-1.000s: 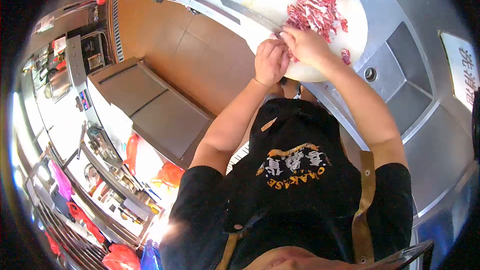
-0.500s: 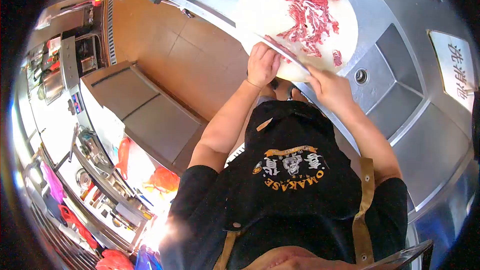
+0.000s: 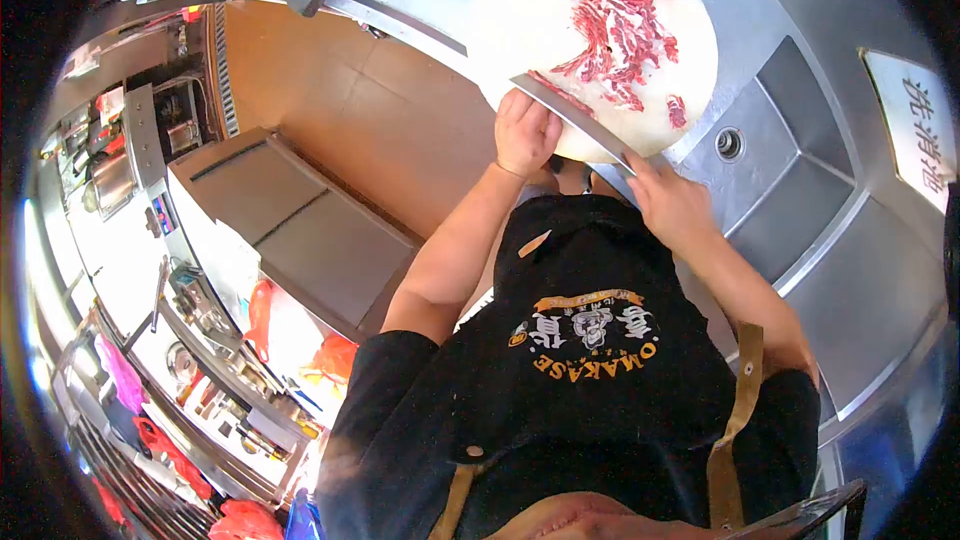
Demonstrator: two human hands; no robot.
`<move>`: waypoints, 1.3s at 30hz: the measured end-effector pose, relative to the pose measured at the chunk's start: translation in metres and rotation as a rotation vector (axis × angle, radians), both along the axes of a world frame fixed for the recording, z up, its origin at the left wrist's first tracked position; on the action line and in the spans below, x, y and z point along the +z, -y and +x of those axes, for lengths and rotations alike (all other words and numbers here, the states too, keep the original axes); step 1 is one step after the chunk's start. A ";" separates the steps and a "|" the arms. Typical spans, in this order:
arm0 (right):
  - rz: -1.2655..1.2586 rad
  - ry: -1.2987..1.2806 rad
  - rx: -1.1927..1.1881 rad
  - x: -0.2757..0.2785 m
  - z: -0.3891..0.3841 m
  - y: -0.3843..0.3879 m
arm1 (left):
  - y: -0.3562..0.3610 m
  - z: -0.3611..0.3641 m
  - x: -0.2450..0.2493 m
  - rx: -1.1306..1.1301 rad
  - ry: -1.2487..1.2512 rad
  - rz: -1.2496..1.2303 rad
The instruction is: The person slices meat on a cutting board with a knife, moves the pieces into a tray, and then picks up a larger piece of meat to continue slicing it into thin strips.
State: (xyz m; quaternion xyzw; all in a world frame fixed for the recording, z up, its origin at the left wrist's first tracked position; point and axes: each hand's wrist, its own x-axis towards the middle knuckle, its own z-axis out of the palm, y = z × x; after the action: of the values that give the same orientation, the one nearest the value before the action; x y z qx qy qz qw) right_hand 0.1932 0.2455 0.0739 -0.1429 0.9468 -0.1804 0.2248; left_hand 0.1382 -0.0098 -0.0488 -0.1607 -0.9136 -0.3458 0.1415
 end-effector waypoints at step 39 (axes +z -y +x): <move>-0.198 0.007 -0.044 -0.024 -0.041 0.032 | -0.004 -0.002 0.008 0.047 -0.060 0.073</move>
State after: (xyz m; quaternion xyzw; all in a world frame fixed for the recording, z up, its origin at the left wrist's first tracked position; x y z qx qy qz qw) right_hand 0.1520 0.2138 0.0498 -0.1430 0.9264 -0.2786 0.2091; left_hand 0.1367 -0.0055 -0.0412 -0.1442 -0.8991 -0.3705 0.1829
